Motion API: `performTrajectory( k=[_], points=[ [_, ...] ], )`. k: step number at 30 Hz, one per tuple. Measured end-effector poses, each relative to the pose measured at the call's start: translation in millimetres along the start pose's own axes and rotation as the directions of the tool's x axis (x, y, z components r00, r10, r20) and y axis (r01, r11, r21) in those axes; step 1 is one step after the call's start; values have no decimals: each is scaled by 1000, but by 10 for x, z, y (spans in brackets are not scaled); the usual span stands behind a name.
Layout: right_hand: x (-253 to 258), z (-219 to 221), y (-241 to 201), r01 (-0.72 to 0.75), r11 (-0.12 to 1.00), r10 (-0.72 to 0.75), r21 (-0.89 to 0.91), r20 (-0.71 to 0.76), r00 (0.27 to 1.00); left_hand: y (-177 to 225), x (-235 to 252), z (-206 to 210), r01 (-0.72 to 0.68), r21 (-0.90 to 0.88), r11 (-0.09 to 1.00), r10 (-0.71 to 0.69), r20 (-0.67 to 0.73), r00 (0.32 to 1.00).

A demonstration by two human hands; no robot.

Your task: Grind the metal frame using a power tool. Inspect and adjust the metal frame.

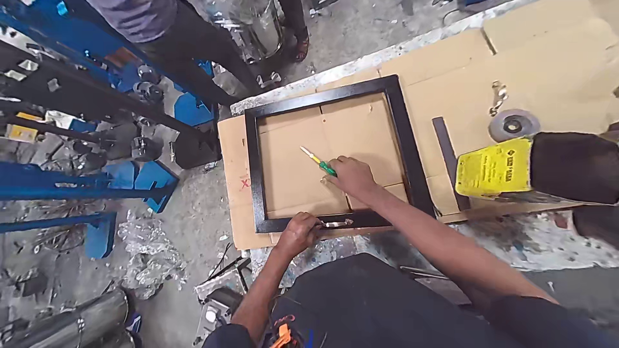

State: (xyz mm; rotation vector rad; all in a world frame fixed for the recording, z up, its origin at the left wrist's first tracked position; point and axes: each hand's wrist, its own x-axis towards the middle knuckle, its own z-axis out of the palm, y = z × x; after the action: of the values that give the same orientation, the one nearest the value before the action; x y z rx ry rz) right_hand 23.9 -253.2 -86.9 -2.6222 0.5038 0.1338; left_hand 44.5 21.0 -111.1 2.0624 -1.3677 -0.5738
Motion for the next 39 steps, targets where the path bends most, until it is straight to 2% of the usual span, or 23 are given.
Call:
performTrajectory(
  k=[5, 8, 10, 13, 16, 17, 20, 22, 24, 27, 30, 32, 34, 35, 37, 39],
  points=[
    [157, -77, -78, -68, 997, 73, -39, 153, 985, 21, -45, 21, 6, -29, 1000, -5, 27, 1000],
    [205, -134, -93, -127, 992, 126, -2, 125, 984, -78, -40, -11, -6, -33, 999, 6, 2, 1000],
    [120, -246, -81, -177, 980, 170, 87, 83, 982, -146, -43, -49, 22, 1, 1000, -22, -2, 1000],
    [-243, -399, -36, -242, 916, 231, 321, 73, 970, -261, -81, -40, 63, -18, 998, -62, 24, 998],
    [-768, -430, 34, -318, 727, 304, 608, 130, 944, -290, -34, -18, 94, -24, 995, -93, 40, 995],
    [-937, -429, 16, -347, 680, 338, 646, 144, 930, -268, -10, -17, 95, -15, 995, -94, 53, 994],
    [-1223, -403, -65, -359, 682, 391, 638, 97, 915, -214, 36, -13, 81, 0, 997, -81, 81, 993],
    [-1171, -353, -68, -301, 724, 386, 620, -3, 923, -208, 70, -8, 80, 3, 997, -80, 81, 994],
    [-988, -278, -61, -203, 788, 316, 582, -99, 944, -215, 76, -7, 83, 9, 997, -83, 76, 994],
    [-703, -215, -107, -104, 841, 208, 531, -140, 968, -231, 59, -11, 62, -9, 998, -61, 64, 996],
    [-648, -251, -255, 40, 854, 140, 519, -303, 943, -222, 67, -36, 53, -12, 999, -52, 71, 996],
    [-781, -406, -420, 97, 889, 75, 448, -350, 934, -217, 63, -63, 47, -23, 999, -46, 79, 996],
    [-1021, -623, -562, 103, 970, -33, 221, -299, 954, -226, 59, -76, 50, -51, 997, -45, 88, 995],
    [-1156, -749, -630, 122, 989, -102, 79, -222, 970, -232, 58, -80, 52, -68, 996, -46, 88, 995],
    [-1335, -949, -744, 212, 966, -220, -146, -37, 975, -243, 65, -101, 57, -85, 995, -50, 88, 995],
    [-1429, -1015, -820, 302, 914, -283, -271, 108, 953, -231, 59, -117, 68, -87, 994, -60, 94, 994]
  ],
)
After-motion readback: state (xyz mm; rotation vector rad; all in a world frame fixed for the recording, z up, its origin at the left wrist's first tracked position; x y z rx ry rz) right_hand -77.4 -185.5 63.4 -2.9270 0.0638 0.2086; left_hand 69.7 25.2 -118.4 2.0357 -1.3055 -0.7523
